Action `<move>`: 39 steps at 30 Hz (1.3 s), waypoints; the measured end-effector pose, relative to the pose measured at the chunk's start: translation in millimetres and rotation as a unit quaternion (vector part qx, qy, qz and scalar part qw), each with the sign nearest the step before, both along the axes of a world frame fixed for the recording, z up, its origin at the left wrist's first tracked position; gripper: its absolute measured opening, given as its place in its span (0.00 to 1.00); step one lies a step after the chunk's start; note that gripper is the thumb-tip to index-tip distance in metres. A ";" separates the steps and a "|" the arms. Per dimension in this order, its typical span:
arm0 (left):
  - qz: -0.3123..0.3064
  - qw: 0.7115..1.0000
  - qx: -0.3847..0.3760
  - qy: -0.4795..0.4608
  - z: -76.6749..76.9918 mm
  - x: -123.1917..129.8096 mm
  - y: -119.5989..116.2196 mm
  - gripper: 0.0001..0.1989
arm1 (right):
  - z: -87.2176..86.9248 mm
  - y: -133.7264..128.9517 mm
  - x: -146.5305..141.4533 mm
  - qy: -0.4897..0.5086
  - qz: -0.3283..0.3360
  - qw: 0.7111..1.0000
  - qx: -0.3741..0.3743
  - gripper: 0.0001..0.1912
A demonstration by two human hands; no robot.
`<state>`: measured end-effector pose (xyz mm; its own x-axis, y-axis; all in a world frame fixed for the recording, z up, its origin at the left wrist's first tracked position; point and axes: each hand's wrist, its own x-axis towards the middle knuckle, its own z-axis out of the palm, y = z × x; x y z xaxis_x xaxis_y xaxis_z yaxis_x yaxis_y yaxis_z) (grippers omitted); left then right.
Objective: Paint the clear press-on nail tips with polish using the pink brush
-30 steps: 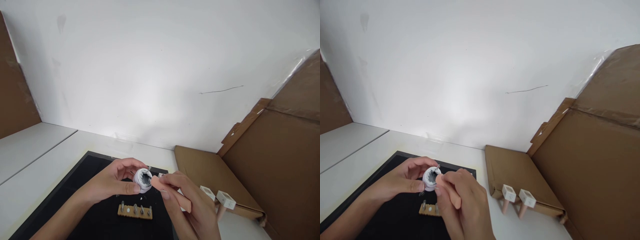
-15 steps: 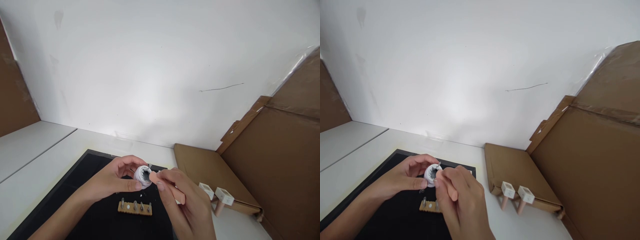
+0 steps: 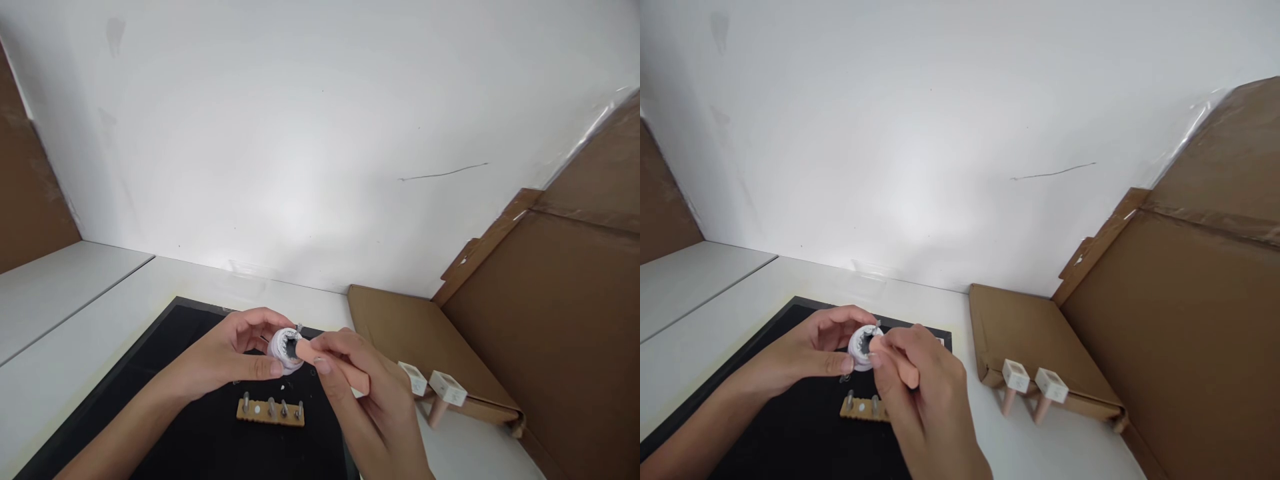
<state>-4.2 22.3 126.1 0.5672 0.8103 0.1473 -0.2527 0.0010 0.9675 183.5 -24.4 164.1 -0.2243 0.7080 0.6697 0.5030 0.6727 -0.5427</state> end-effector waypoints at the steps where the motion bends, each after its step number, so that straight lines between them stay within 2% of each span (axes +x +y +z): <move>1: -0.002 1.000 0.000 -0.003 0.0 -0.3 -0.1 0.18 | 0.1 0.3 0.1 0.001 0.000 1.000 -0.002 0.07; 14: -0.008 0.999 -0.023 -0.026 2.8 0.7 -2.4 0.19 | 8.7 -4.5 5.4 0.044 -0.032 0.999 0.002 0.11; 18: -0.006 0.999 -0.025 -0.023 3.6 0.9 -1.8 0.18 | 7.3 -2.4 6.1 0.104 -0.024 0.994 -0.023 0.16; 22: -0.005 0.999 -0.026 -0.019 5.0 0.9 -2.2 0.17 | 5.0 1.8 4.6 0.232 -0.039 0.964 -0.128 0.19; 26: -0.007 1.000 -0.024 -0.010 6.8 -0.1 -2.6 0.17 | 5.4 7.3 3.6 0.307 0.021 0.929 -0.204 0.20; 31: 0.011 1.000 -0.012 0.027 4.2 -1.5 4.6 0.18 | 10.2 6.9 0.5 0.383 0.043 0.884 -0.264 0.16; 35: 0.040 0.994 -0.017 0.098 -6.9 -0.5 20.0 0.19 | 11.8 5.4 -0.3 0.391 0.057 0.875 -0.282 0.15; 39: 0.075 0.988 -0.039 0.126 -15.0 0.4 30.7 0.22 | 9.7 7.3 5.3 0.375 0.068 0.886 -0.265 0.12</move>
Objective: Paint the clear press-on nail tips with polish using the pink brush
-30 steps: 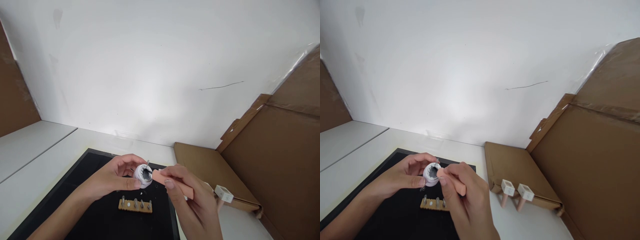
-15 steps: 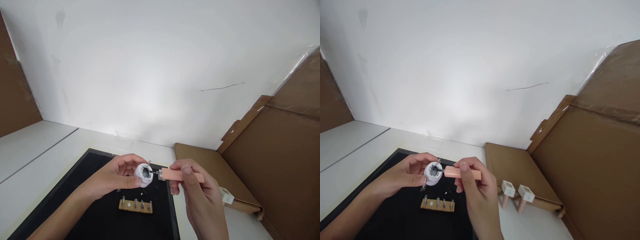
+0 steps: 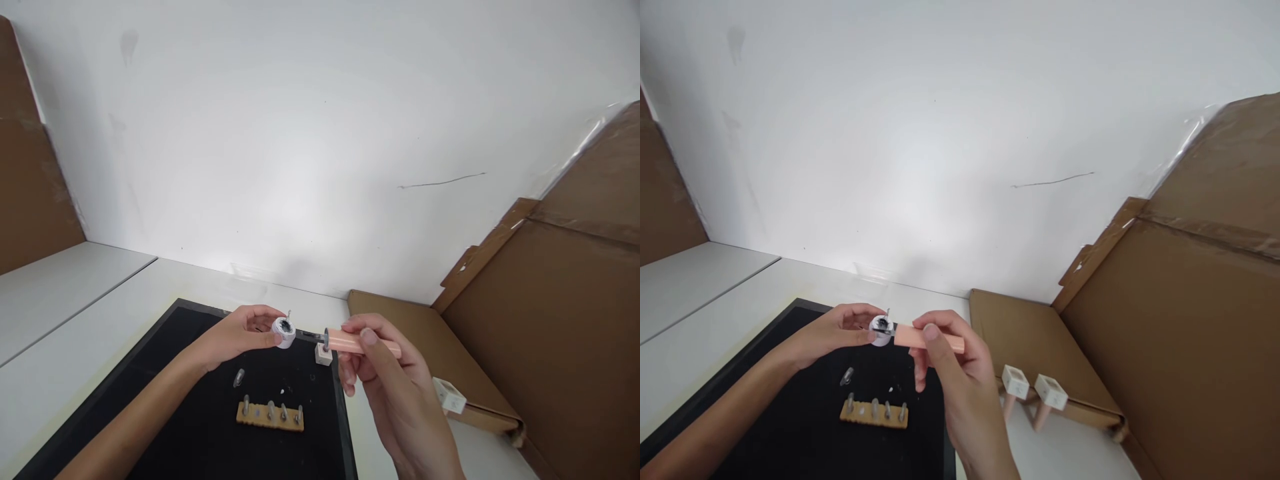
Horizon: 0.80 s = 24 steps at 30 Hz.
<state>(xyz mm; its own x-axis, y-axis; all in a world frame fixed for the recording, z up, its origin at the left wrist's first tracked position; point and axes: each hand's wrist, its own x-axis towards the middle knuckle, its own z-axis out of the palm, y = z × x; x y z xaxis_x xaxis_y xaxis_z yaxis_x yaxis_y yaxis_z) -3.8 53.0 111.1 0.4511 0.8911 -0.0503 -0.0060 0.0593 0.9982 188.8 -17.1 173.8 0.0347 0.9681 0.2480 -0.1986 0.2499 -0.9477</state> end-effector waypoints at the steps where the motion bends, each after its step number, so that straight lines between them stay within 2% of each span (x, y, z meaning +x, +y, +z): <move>1: 0.001 1.000 0.000 -0.001 0.2 -0.3 0.2 0.22 | -1.0 0.9 2.1 -0.008 0.007 1.000 0.011 0.11; 4: 0.001 1.000 0.006 -0.007 5.9 -2.4 -4.3 0.22 | -3.4 2.9 6.9 -0.043 0.028 0.998 0.048 0.08; 6: 0.002 1.000 0.012 -0.017 11.3 -4.0 -9.5 0.20 | -3.8 2.4 7.3 -0.064 0.018 0.996 0.063 0.07; 10: -0.002 0.998 0.024 -0.056 19.1 -7.2 -19.6 0.18 | -0.9 -2.8 2.1 -0.086 -0.026 0.994 0.059 0.03; 14: -0.006 0.995 0.037 -0.089 23.8 -10.9 -28.5 0.17 | 1.6 -6.4 -2.1 -0.102 -0.022 0.993 0.063 0.01; 19: -0.014 0.991 0.061 -0.115 28.4 -15.2 -36.9 0.16 | -0.5 -3.3 2.8 -0.125 -0.021 0.987 0.099 0.03; 24: 0.001 0.991 0.096 -0.093 29.2 -17.8 -40.3 0.16 | -2.0 -1.3 13.1 -0.208 -0.015 0.960 0.186 0.08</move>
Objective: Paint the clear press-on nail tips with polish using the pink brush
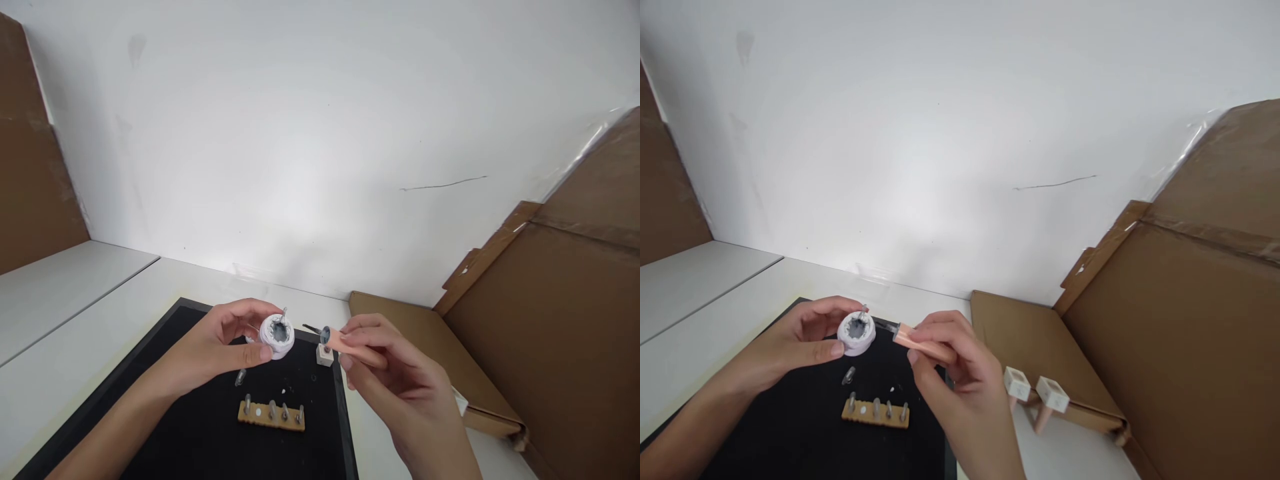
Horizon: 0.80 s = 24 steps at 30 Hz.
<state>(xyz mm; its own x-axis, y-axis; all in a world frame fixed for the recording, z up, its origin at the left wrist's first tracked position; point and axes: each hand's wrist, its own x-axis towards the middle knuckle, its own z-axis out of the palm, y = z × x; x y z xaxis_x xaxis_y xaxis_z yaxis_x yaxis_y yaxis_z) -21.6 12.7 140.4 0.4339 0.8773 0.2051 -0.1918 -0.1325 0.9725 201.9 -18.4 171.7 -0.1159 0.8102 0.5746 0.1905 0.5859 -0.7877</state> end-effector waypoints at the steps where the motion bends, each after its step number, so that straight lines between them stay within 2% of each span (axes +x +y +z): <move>1: 0.004 1.000 0.008 0.005 -0.1 -0.2 -0.3 0.16 | 0.4 -1.2 0.8 -0.016 0.004 1.000 0.013 0.09; 6: 0.016 0.999 0.022 0.027 0.4 0.6 -0.8 0.16 | 3.2 -11.2 -4.0 -0.057 -0.013 0.997 0.051 0.15; 12: -0.008 0.999 0.024 0.031 -0.9 3.1 1.1 0.17 | 0.5 -17.1 -12.7 -0.115 -0.043 0.988 0.090 0.19; 18: -0.011 0.999 0.024 0.023 -3.1 5.4 1.6 0.17 | -6.4 -20.1 -20.5 -0.174 -0.095 0.970 0.144 0.18; 24: -0.011 0.999 0.024 0.025 -4.0 7.3 2.0 0.17 | -14.8 -20.6 -29.9 -0.166 -0.128 0.962 0.173 0.18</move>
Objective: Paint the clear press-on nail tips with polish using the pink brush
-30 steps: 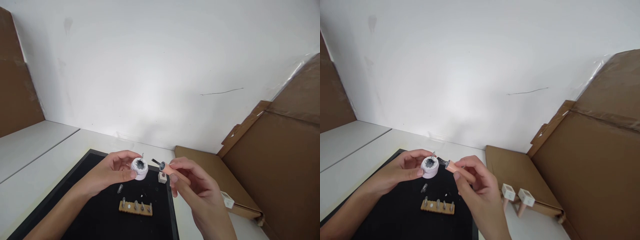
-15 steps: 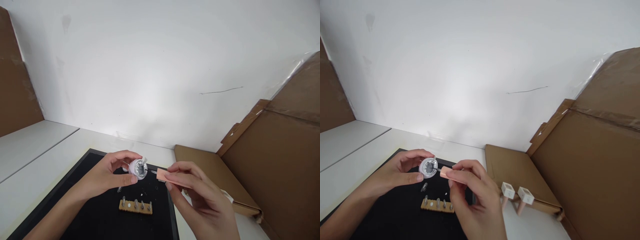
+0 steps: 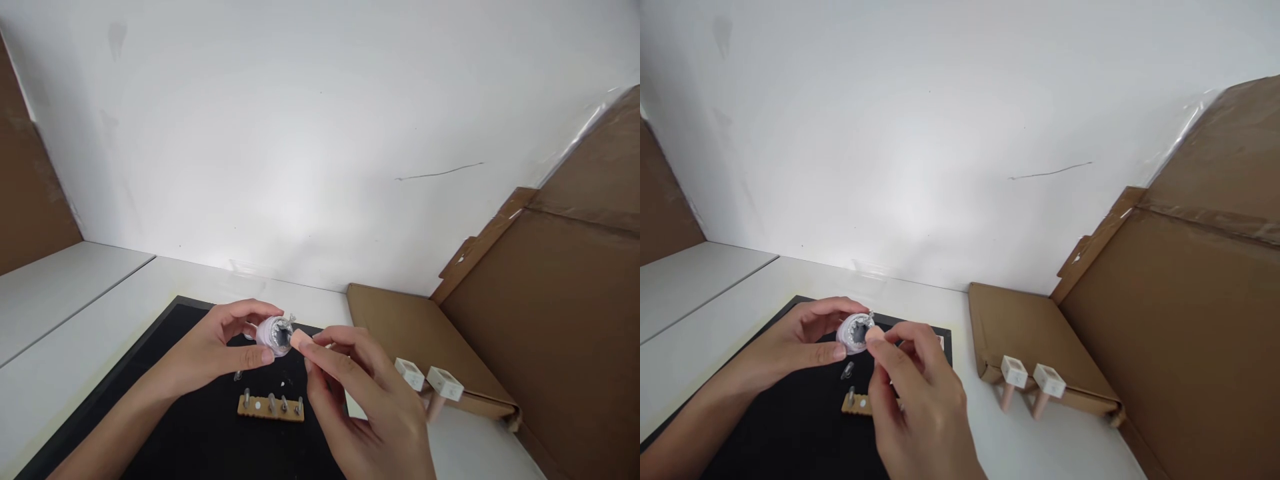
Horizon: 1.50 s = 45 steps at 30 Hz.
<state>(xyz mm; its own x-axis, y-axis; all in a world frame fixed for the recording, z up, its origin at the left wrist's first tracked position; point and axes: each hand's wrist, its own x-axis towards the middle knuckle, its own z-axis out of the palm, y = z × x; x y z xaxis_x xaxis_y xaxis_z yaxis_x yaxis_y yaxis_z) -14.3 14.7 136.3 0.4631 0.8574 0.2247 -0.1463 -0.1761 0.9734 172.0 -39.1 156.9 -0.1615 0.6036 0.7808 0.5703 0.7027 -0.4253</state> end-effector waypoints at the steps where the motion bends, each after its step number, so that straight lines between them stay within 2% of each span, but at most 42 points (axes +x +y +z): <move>1: 0.001 1.000 -0.001 0.002 -0.2 0.3 0.1 0.16 | -0.6 0.0 -0.6 -0.005 0.000 1.000 0.000 0.18; 7: 0.012 1.000 -0.004 0.020 0.4 1.3 -0.2 0.16 | -0.9 1.0 0.4 -0.023 0.002 1.000 0.005 0.19; 13: 0.014 1.000 -0.008 0.023 0.7 2.8 1.0 0.17 | -0.8 4.6 3.4 -0.083 -0.003 0.997 0.007 0.17; 21: -0.007 0.999 -0.032 -0.003 -3.9 1.2 7.3 0.17 | 4.7 10.0 6.4 -0.006 0.023 0.999 -0.036 0.15; 29: -0.013 0.999 -0.041 -0.008 -1.9 0.4 7.5 0.17 | 7.1 8.1 7.4 0.001 0.022 0.998 -0.055 0.12; 35: -0.021 0.999 -0.044 -0.021 -3.3 0.4 7.3 0.17 | 12.0 6.8 13.8 0.027 0.051 0.992 -0.113 0.10; 39: -0.029 0.998 -0.052 -0.024 -2.6 0.2 7.4 0.17 | 14.1 6.3 14.8 0.047 0.042 0.994 -0.093 0.09; 45: -0.028 0.998 -0.055 -0.017 -1.8 0.7 6.3 0.17 | 7.0 3.7 5.6 -0.003 0.016 0.999 -0.032 0.13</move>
